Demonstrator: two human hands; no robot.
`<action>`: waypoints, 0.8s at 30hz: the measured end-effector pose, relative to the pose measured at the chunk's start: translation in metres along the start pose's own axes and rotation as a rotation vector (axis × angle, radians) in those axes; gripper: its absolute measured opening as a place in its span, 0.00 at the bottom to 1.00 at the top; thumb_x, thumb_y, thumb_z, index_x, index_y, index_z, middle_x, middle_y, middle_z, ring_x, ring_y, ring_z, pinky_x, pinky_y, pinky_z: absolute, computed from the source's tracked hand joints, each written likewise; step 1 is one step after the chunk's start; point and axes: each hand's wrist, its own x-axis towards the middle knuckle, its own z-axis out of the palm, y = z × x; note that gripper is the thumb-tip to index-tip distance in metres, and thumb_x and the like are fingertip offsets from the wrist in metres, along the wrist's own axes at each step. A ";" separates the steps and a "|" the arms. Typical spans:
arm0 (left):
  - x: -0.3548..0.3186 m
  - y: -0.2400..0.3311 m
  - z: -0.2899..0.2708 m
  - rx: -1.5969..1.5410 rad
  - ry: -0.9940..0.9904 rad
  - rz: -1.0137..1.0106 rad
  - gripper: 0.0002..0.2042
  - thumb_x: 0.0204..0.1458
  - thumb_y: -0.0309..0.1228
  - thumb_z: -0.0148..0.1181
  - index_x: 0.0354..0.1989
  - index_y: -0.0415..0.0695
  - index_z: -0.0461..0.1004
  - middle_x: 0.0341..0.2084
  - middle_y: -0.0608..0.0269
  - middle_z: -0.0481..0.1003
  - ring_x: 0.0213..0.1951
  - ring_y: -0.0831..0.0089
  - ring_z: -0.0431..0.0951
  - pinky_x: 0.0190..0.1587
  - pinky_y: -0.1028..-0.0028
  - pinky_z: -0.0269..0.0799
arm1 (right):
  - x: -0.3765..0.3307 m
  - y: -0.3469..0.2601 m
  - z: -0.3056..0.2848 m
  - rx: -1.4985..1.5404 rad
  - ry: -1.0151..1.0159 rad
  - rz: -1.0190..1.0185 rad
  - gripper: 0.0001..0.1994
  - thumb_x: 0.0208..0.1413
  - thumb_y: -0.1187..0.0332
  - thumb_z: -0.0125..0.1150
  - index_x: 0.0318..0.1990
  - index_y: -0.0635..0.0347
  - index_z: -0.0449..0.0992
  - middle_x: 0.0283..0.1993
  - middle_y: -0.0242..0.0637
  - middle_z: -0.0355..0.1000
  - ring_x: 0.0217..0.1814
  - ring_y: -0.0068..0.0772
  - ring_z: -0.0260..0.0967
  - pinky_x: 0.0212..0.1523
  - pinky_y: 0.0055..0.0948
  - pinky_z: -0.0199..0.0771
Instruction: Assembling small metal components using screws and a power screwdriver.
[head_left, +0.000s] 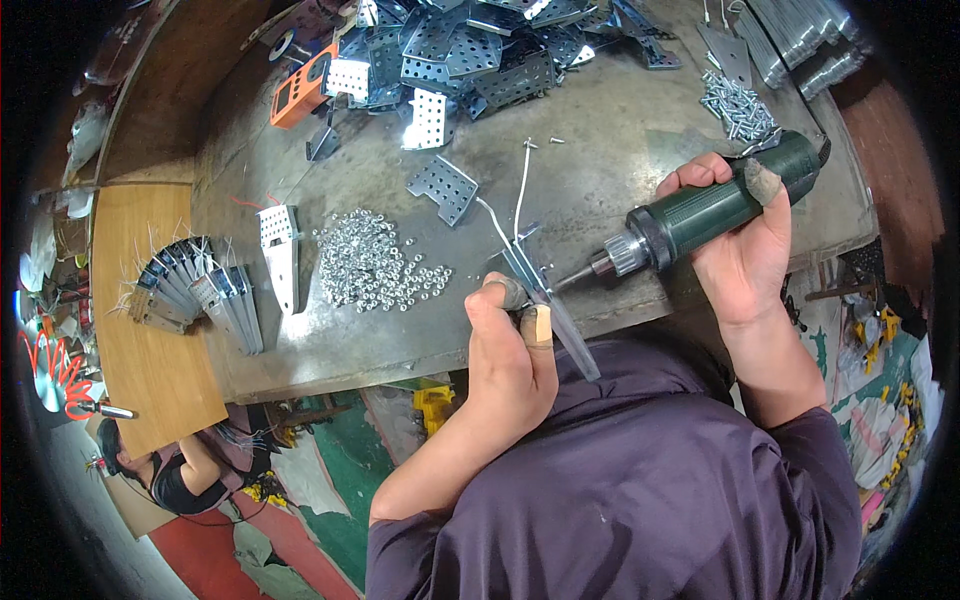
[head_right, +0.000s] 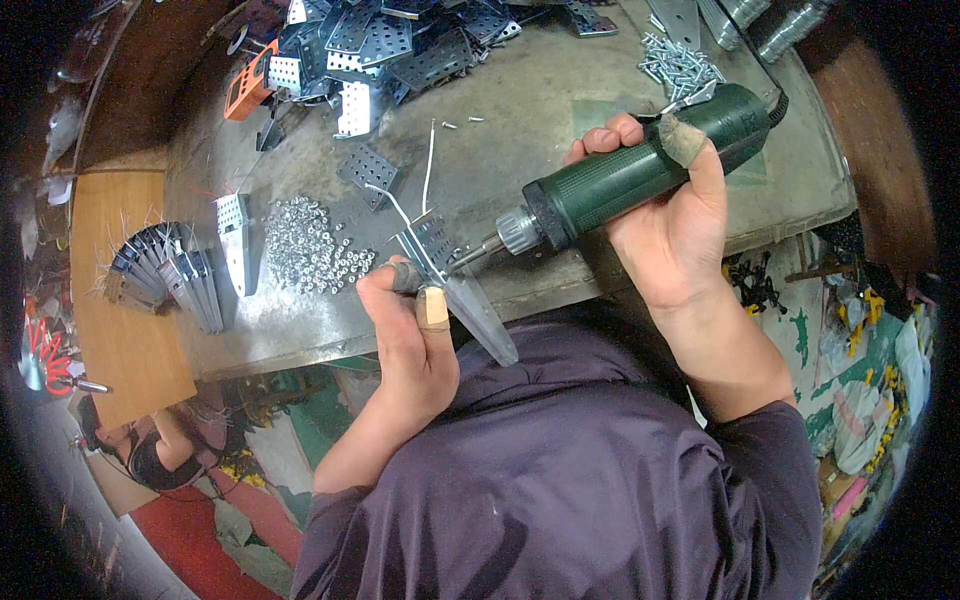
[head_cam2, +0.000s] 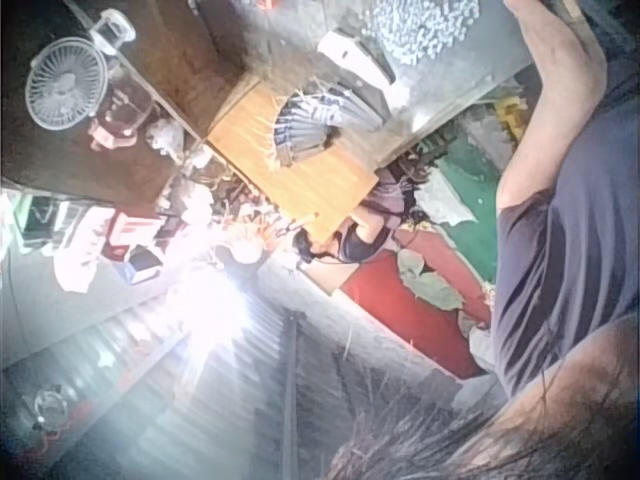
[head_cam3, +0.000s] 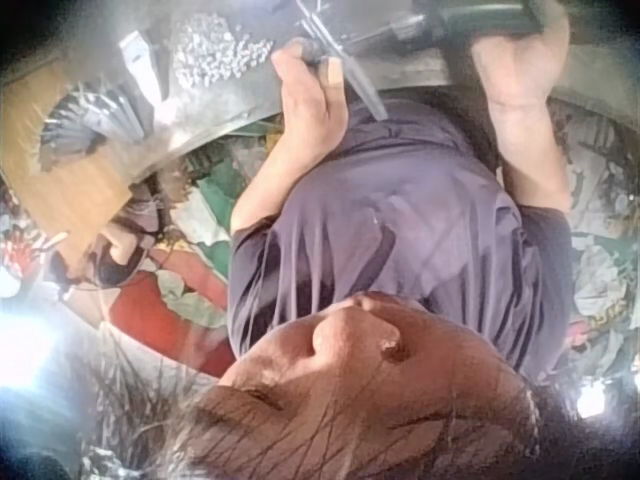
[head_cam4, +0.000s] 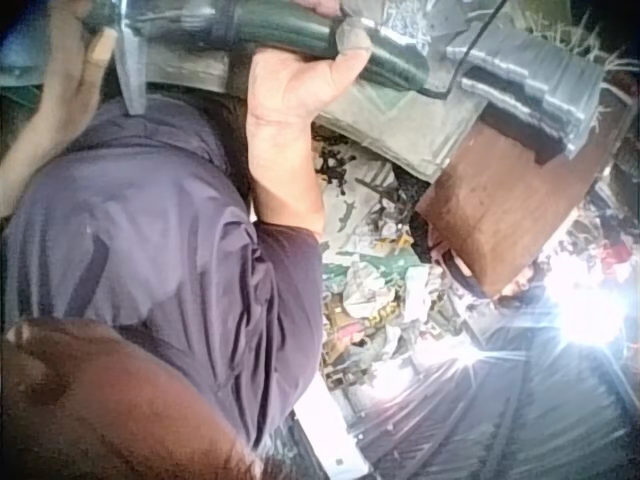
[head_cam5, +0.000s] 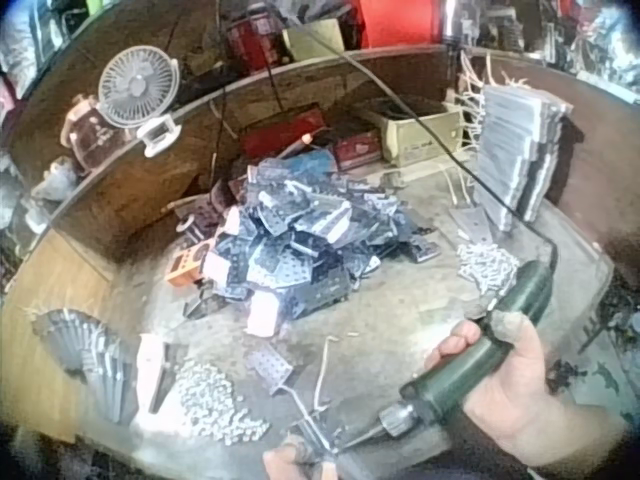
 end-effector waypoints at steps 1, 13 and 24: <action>0.001 0.000 0.000 0.010 0.001 0.034 0.22 0.47 0.14 0.48 0.50 0.26 0.48 0.38 0.39 0.60 0.35 0.50 0.64 0.41 0.61 0.63 | 0.000 0.001 0.000 0.000 0.000 -0.002 0.15 0.50 0.62 0.57 0.35 0.67 0.66 0.37 0.38 0.64 0.44 0.37 0.63 0.62 0.41 0.57; -0.001 -0.001 -0.004 -0.802 0.145 -0.285 0.17 0.56 0.22 0.47 0.51 0.38 0.50 0.40 0.53 0.64 0.35 0.68 0.69 0.34 0.71 0.68 | 0.009 0.006 0.003 0.034 0.114 0.007 0.14 0.51 0.64 0.55 0.37 0.69 0.64 0.34 0.39 0.65 0.42 0.37 0.64 0.61 0.44 0.58; -0.011 0.031 -0.047 -0.208 -0.074 0.098 0.18 0.46 0.23 0.60 0.45 0.37 0.61 0.29 0.57 0.71 0.28 0.72 0.75 0.28 0.75 0.71 | -0.006 -0.013 0.016 0.031 -0.035 -0.010 0.13 0.49 0.67 0.58 0.35 0.69 0.65 0.34 0.39 0.65 0.42 0.36 0.64 0.64 0.44 0.54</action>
